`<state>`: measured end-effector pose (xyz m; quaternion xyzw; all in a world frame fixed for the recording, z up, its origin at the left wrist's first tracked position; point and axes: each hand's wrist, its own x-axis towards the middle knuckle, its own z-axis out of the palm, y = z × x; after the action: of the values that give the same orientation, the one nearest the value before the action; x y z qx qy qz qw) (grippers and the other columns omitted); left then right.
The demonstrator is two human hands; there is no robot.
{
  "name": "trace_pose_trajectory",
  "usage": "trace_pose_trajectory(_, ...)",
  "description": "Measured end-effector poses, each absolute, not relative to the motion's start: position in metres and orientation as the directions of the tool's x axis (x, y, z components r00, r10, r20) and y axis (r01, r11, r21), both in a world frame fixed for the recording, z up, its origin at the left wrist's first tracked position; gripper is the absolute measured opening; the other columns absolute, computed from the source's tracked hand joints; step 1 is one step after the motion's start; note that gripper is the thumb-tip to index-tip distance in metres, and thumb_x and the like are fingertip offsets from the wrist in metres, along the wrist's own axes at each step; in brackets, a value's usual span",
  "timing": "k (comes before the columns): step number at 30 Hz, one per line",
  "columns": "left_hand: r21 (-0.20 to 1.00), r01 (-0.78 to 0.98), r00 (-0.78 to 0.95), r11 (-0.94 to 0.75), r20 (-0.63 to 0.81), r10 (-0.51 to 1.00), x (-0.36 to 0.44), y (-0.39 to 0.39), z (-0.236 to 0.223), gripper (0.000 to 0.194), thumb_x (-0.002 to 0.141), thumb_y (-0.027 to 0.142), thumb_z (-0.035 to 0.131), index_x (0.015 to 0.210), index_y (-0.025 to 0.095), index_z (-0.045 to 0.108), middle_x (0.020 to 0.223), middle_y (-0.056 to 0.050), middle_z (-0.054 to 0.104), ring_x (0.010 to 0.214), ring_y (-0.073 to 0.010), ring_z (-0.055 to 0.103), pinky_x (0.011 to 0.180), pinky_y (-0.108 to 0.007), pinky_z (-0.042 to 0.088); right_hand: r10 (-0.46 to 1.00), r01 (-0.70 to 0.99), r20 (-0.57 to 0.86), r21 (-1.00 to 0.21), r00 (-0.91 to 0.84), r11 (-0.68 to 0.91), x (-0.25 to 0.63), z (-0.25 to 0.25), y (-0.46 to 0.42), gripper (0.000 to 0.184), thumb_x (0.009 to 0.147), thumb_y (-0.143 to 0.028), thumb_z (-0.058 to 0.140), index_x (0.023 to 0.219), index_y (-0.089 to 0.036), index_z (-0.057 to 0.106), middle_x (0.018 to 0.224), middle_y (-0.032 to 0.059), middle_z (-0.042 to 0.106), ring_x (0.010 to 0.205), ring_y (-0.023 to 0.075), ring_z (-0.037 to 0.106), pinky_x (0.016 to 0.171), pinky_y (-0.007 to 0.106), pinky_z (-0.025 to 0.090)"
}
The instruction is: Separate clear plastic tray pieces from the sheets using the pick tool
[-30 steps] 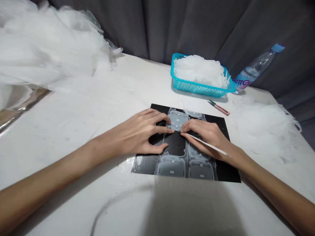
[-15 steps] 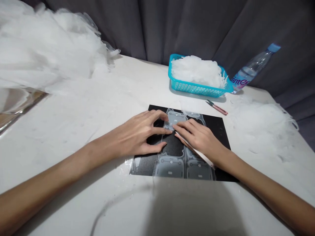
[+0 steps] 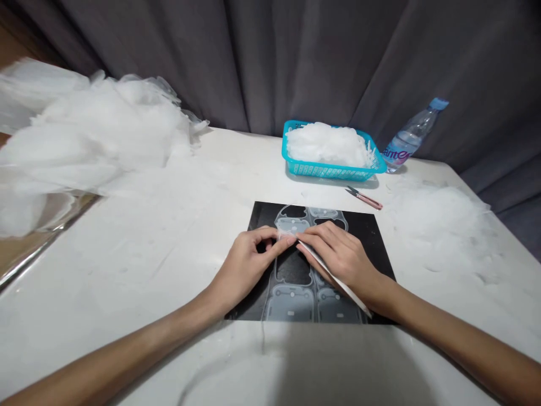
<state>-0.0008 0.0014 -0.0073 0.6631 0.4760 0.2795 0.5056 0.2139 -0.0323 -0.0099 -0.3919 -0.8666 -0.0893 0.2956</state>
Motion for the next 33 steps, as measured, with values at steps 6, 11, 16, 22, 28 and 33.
trace_pose_trajectory(6,0.944,0.322,0.334,-0.078,-0.036,0.942,0.004,0.001,-0.004,0.029,0.088,0.045,0.072,0.077,0.018,0.073,0.069,0.004,0.053,0.064,-0.0131,0.045,0.063,-0.028,0.034,0.706,0.707,0.498,-0.232,-0.504,0.668,0.212,-0.012,-0.033,0.02,0.11,-0.021,0.049,0.112,-0.014,0.068,0.101,0.0115,0.076,0.094,0.0225,0.07,0.082,0.036,0.057)
trace_pose_trajectory(11,0.913,0.396,0.333,-0.103,-0.038,0.942,0.003,0.003,-0.006,0.02,0.081,0.035,0.068,0.071,0.018,0.069,0.073,0.002,0.059,0.064,-0.0131,0.047,0.063,-0.028,0.035,0.902,0.594,0.38,-0.684,-0.207,0.424,0.224,-0.005,-0.014,0.018,0.107,-0.028,0.054,0.1,-0.019,0.068,0.096,0.006,0.072,0.085,0.019,0.069,0.079,0.033,0.056)
trace_pose_trajectory(16,0.882,0.456,0.369,-0.121,-0.064,0.927,-0.005,0.011,-0.006,0.02,0.079,0.032,0.061,0.065,0.019,0.064,0.068,0.001,0.058,0.066,-0.0152,0.049,0.063,-0.029,0.036,0.964,0.26,0.214,-0.951,0.158,0.169,0.268,0.0,0.034,0.026,0.092,-0.045,0.069,0.087,-0.02,0.07,0.076,-0.0001,0.068,0.069,0.016,0.066,0.071,0.031,0.058)
trace_pose_trajectory(22,0.804,0.552,0.399,-0.222,-0.021,0.917,-0.012,0.018,0.0,0.025,0.086,0.036,0.062,0.067,0.02,0.058,0.063,0.002,0.055,0.058,-0.014,0.046,0.056,-0.027,0.034,0.979,0.104,0.132,-0.988,0.157,0.117,0.283,0.005,0.042,0.028,0.082,-0.046,0.077,0.079,-0.019,0.069,0.07,-0.0006,0.065,0.065,0.0154,0.062,0.07,0.032,0.057)
trace_pose_trajectory(28,0.858,0.491,0.311,-0.153,-0.008,0.95,-0.01,0.008,0.016,0.05,0.101,0.059,0.056,0.069,0.021,0.05,0.056,0.005,0.047,0.052,-0.0117,0.045,0.054,-0.026,0.037,0.949,0.312,0.238,-0.903,-0.209,0.295,0.235,0.018,-0.01,0.014,0.098,-0.03,0.066,0.094,-0.019,0.072,0.084,0.0008,0.07,0.077,0.0149,0.064,0.073,0.027,0.051)
trace_pose_trajectory(33,0.954,0.244,0.379,0.174,-0.259,0.888,-0.006,0.014,0.017,0.05,0.094,0.065,0.064,0.095,0.015,0.07,0.071,-0.004,0.072,0.054,-0.0153,0.062,0.047,-0.025,0.042,0.895,0.34,0.232,-0.865,-0.381,0.368,0.215,0.011,-0.032,0.009,0.1,-0.022,0.065,0.1,-0.019,0.074,0.093,0.002,0.071,0.084,0.015,0.066,0.08,0.029,0.052)
